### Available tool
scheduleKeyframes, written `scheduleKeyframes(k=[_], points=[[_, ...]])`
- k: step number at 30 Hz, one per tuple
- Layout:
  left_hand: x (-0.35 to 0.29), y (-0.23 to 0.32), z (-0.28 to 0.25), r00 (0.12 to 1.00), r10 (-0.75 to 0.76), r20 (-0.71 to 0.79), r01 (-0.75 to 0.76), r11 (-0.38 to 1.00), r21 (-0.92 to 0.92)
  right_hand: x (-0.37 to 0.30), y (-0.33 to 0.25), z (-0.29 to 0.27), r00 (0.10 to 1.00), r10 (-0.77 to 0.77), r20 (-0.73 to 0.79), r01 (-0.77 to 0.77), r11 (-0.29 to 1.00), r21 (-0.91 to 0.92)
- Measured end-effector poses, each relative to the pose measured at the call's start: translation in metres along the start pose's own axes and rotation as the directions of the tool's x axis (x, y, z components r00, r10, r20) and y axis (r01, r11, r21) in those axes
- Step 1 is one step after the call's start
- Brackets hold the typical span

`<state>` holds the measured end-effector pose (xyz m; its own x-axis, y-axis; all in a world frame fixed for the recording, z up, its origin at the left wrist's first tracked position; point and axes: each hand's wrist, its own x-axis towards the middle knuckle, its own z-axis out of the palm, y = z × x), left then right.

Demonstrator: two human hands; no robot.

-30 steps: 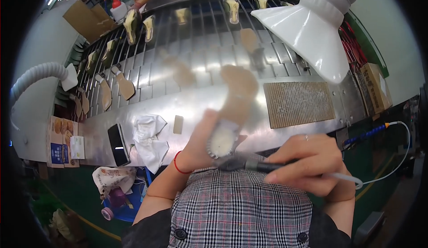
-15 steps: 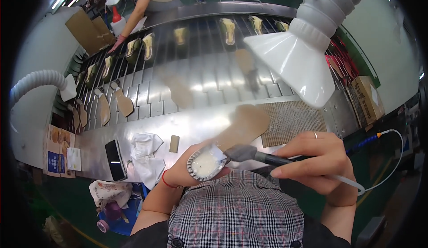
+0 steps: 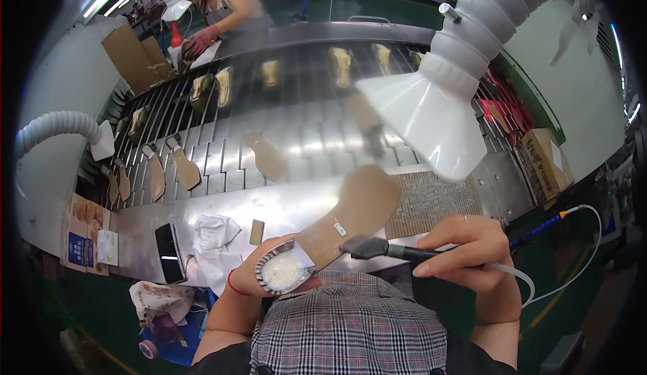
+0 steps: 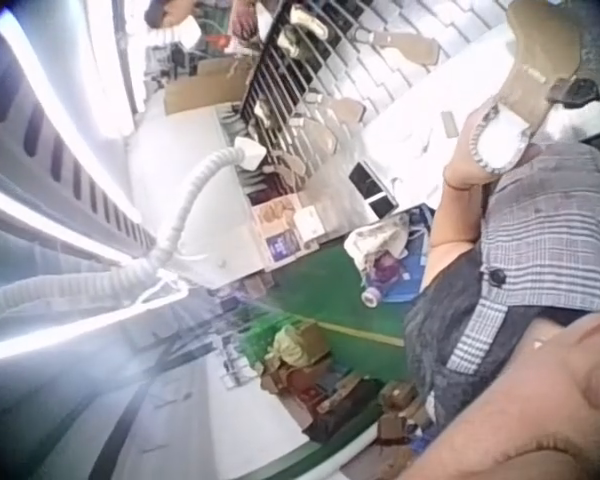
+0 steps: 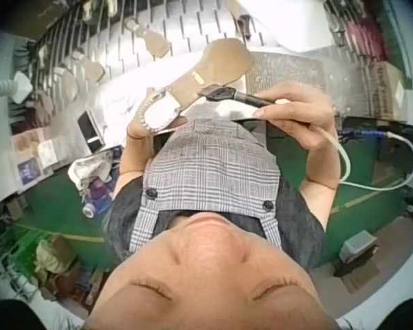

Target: The recorder uses a brush to apply white adhesive to the heel and edges of shoe soles before placing them on a conveyor belt.

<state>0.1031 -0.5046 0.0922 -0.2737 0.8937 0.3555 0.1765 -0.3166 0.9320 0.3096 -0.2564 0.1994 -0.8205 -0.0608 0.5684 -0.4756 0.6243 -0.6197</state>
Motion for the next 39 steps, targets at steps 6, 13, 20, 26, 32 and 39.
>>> scheduleKeyframes(k=[6,13,20,26,32,39], points=[[-0.003,0.002,-0.002,0.997,-0.073,0.030,0.073,0.997,-0.008,-0.001,0.031,-0.015,0.998,0.019,0.068,-0.033,0.978,0.206],[0.028,-0.010,0.020,0.994,0.015,-0.111,0.036,0.898,0.440,-0.008,0.029,0.017,0.861,0.506,-0.053,-0.197,0.427,0.883],[0.026,-0.032,0.026,0.944,0.280,-0.173,-0.033,0.605,0.796,0.004,0.008,0.074,0.994,0.057,-0.096,-0.055,0.998,0.017],[0.018,-0.039,0.019,0.940,0.264,-0.218,0.039,0.550,0.834,0.016,0.000,0.066,0.976,0.208,-0.061,-0.207,0.978,0.012],[0.021,-0.047,0.013,0.938,0.188,-0.290,0.082,0.694,0.715,0.008,0.009,0.061,0.900,0.432,0.065,-0.426,0.836,0.345],[0.069,-0.081,0.014,0.917,0.143,-0.373,0.076,0.853,0.516,-0.024,0.075,0.073,0.845,0.514,0.149,-0.278,0.183,0.943]])
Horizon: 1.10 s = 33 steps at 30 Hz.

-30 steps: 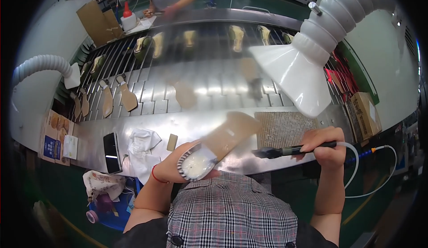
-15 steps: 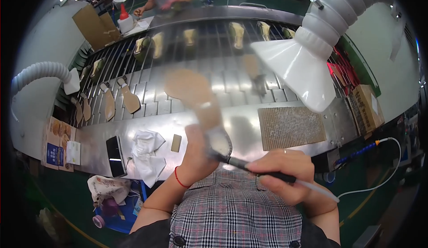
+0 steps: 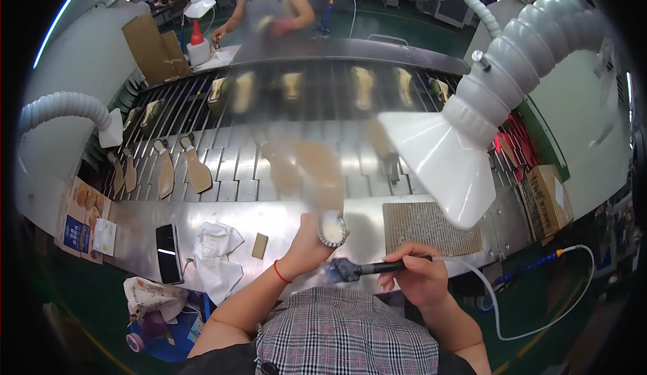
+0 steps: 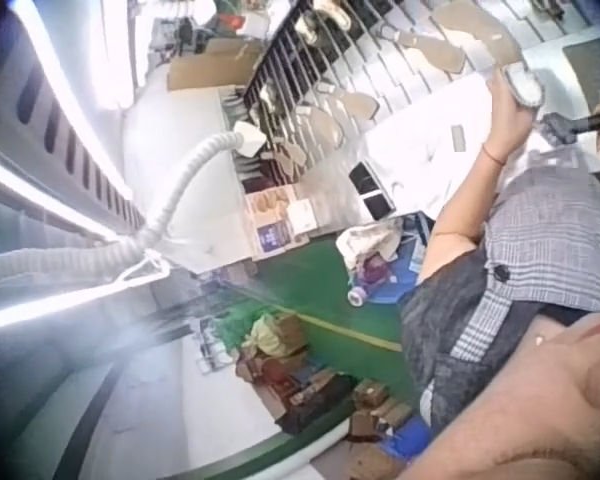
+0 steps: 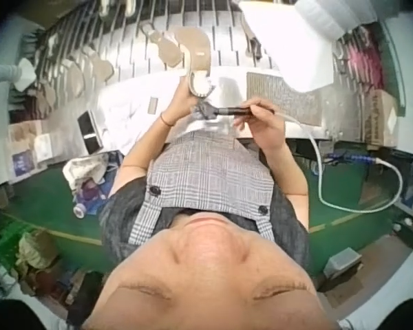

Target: The recorder uses a brush to apply white adhesive to the heel and edges of shoe soles before placing them on a conveyor belt.

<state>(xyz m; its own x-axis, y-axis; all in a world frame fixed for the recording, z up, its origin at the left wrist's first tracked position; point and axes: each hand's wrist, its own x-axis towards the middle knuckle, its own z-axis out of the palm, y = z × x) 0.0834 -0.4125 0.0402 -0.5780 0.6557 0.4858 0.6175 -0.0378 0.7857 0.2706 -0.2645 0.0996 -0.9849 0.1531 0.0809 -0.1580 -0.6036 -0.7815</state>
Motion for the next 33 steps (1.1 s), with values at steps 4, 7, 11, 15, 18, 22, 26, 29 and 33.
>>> scheduleKeyframes(k=[4,7,11,15,18,22,26,29,33], points=[[0.048,-0.046,0.031,0.991,-0.135,-0.018,0.127,0.963,-0.236,-0.003,0.022,-0.049,0.955,-0.171,-0.242,0.197,0.976,0.089],[0.084,-0.082,0.059,0.968,-0.243,-0.058,0.212,0.921,-0.328,-0.012,0.032,-0.077,0.866,-0.275,-0.419,0.277,0.959,-0.056],[0.105,-0.120,0.074,0.870,-0.494,-0.007,0.471,0.834,-0.286,-0.024,0.042,-0.108,0.678,-0.499,-0.539,0.283,0.855,-0.435],[0.075,-0.129,0.078,0.905,-0.415,-0.095,0.423,0.846,0.324,-0.035,0.052,-0.139,0.611,-0.621,-0.490,-0.046,0.591,-0.806],[0.029,-0.117,0.078,0.985,-0.135,-0.108,0.167,0.904,0.393,-0.034,0.063,-0.156,0.665,-0.732,-0.149,-0.176,0.041,-0.983],[-0.008,-0.096,0.072,0.996,-0.072,0.050,0.038,0.867,0.497,-0.031,0.070,-0.162,0.734,-0.673,-0.094,-0.262,-0.152,-0.953],[-0.008,-0.083,0.072,0.988,-0.081,0.134,-0.020,0.784,0.621,-0.030,0.069,-0.161,0.737,-0.649,-0.192,-0.318,-0.082,-0.944],[-0.005,-0.084,0.073,0.988,-0.086,0.132,-0.015,0.784,0.621,-0.032,0.069,-0.160,0.706,-0.667,-0.237,-0.376,-0.070,-0.924],[-0.011,-0.088,0.074,0.995,-0.013,0.103,-0.054,0.783,0.620,-0.036,0.070,-0.158,0.679,-0.674,-0.291,-0.389,0.006,-0.921]])
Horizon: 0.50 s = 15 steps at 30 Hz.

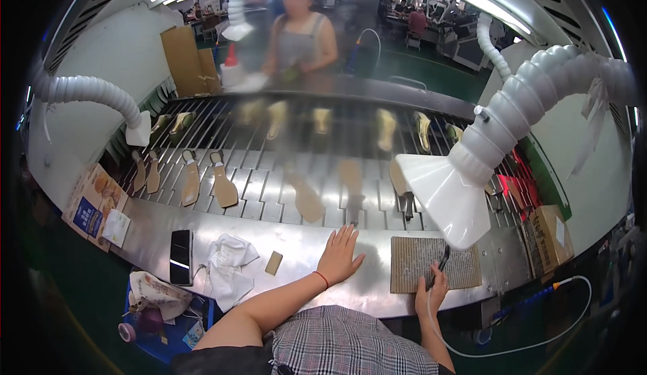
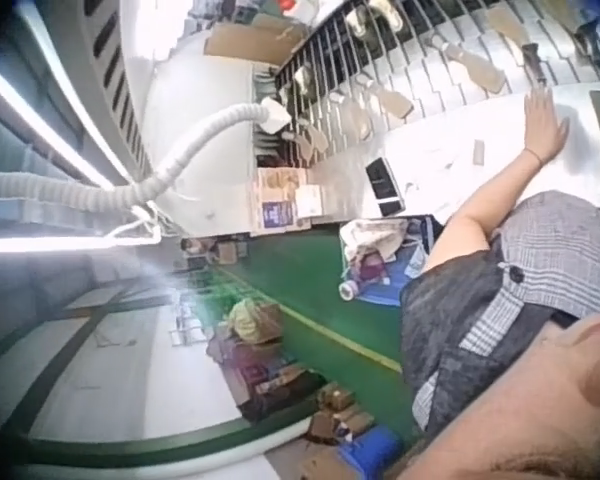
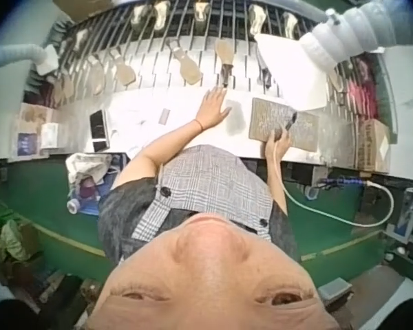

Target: The recorder uses a brush to apply white adhesive to the heel and edges of shoe soles before placing them on a conveyor belt.

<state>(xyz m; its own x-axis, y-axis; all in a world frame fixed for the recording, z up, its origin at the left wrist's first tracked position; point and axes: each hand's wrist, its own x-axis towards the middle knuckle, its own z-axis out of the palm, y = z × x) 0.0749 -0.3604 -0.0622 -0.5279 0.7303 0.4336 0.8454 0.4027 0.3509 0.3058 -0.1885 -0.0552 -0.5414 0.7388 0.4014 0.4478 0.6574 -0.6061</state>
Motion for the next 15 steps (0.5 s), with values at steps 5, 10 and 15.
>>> scheduleKeyframes(k=[5,10,15], points=[[0.0001,-0.0016,0.0021,1.000,-0.016,0.008,0.016,0.999,-0.030,-0.0006,-0.0001,0.0016,0.998,-0.048,-0.044,0.047,0.998,-0.030],[0.0016,-0.0006,0.0006,0.999,-0.013,0.040,0.014,1.000,-0.022,-0.0013,0.0018,0.0029,0.997,-0.043,-0.066,0.040,0.998,-0.041],[-0.0003,0.0003,0.0012,0.999,-0.021,0.048,0.022,1.000,-0.019,-0.0030,0.0048,0.0031,0.995,-0.047,-0.084,0.046,0.999,-0.015]])
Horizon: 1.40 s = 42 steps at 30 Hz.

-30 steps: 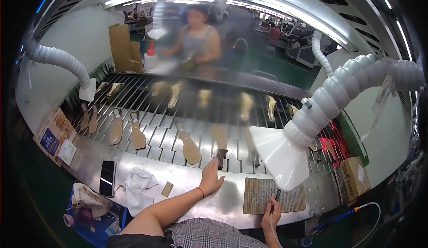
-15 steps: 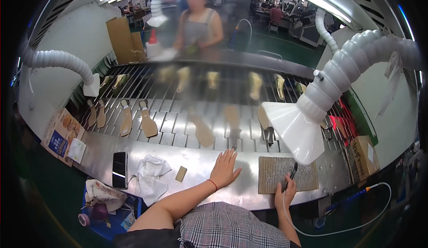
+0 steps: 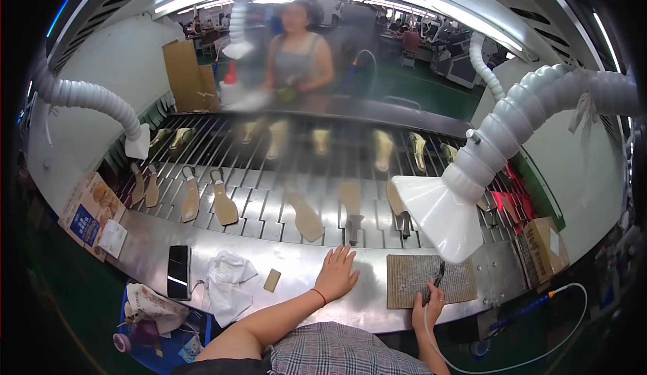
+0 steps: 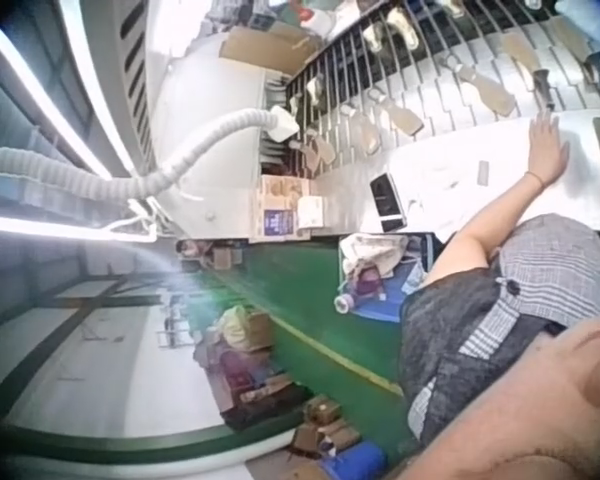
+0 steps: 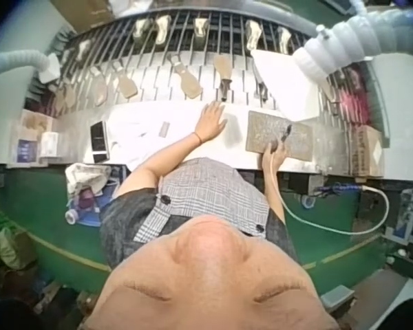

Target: The recorder uses a brush to apply white adhesive to the heel and edges of shoe soles before placing them on a conveyor belt.

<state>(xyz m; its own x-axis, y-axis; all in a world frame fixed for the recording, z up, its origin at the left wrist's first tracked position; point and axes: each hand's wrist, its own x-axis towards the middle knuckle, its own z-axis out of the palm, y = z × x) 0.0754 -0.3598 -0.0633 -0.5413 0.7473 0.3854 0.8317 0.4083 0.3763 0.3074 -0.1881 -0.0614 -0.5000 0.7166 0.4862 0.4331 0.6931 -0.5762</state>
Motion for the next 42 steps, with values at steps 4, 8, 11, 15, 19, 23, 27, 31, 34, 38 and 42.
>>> scheduleKeyframes(k=[4,8,11,15,19,23,27,31,34,38,42], points=[[0.0004,0.0005,-0.0002,1.000,-0.001,-0.007,0.001,1.000,-0.005,0.0000,0.0001,-0.0011,0.999,-0.032,-0.003,0.032,0.999,-0.003],[0.0006,0.0012,-0.0015,1.000,0.005,0.005,-0.005,1.000,0.010,0.0007,-0.0024,-0.0031,1.000,-0.005,-0.006,0.005,1.000,0.027],[0.0000,0.0016,-0.0020,1.000,0.006,0.004,-0.006,1.000,0.016,0.0005,-0.0044,-0.0044,1.000,0.002,-0.010,-0.002,0.999,0.039],[0.0001,0.0016,-0.0020,1.000,0.000,0.011,0.000,1.000,-0.009,0.0001,-0.0052,-0.0052,1.000,-0.007,-0.018,0.008,1.000,0.023],[0.0000,0.0012,-0.0020,1.000,0.006,0.008,-0.006,1.000,-0.012,-0.0001,-0.0045,-0.0046,1.000,-0.012,-0.028,0.014,0.999,0.049],[-0.0006,0.0006,-0.0010,1.000,0.016,-0.005,-0.016,1.000,-0.001,-0.0008,-0.0025,-0.0032,1.000,-0.007,-0.029,0.008,0.999,0.038],[-0.0009,0.0004,0.0003,1.000,0.015,0.000,-0.015,1.000,-0.016,-0.0016,-0.0003,-0.0024,1.000,-0.006,-0.030,0.007,1.000,0.031],[-0.0009,0.0010,0.0000,1.000,0.015,-0.003,-0.015,1.000,-0.017,-0.0012,-0.0001,-0.0032,1.000,-0.016,-0.019,0.017,0.999,0.036],[-0.0008,0.0016,-0.0009,1.000,0.013,-0.002,-0.014,1.000,-0.020,-0.0006,-0.0016,-0.0043,0.999,-0.023,-0.025,0.024,0.999,0.037],[-0.0009,0.0021,-0.0014,1.000,0.009,0.004,-0.009,1.000,-0.007,-0.0007,-0.0038,-0.0053,1.000,0.003,-0.016,-0.003,1.000,0.031],[-0.0019,0.0017,-0.0006,1.000,0.014,0.000,-0.014,1.000,-0.024,-0.0018,-0.0039,-0.0047,1.000,0.004,0.001,-0.004,1.000,0.009]])
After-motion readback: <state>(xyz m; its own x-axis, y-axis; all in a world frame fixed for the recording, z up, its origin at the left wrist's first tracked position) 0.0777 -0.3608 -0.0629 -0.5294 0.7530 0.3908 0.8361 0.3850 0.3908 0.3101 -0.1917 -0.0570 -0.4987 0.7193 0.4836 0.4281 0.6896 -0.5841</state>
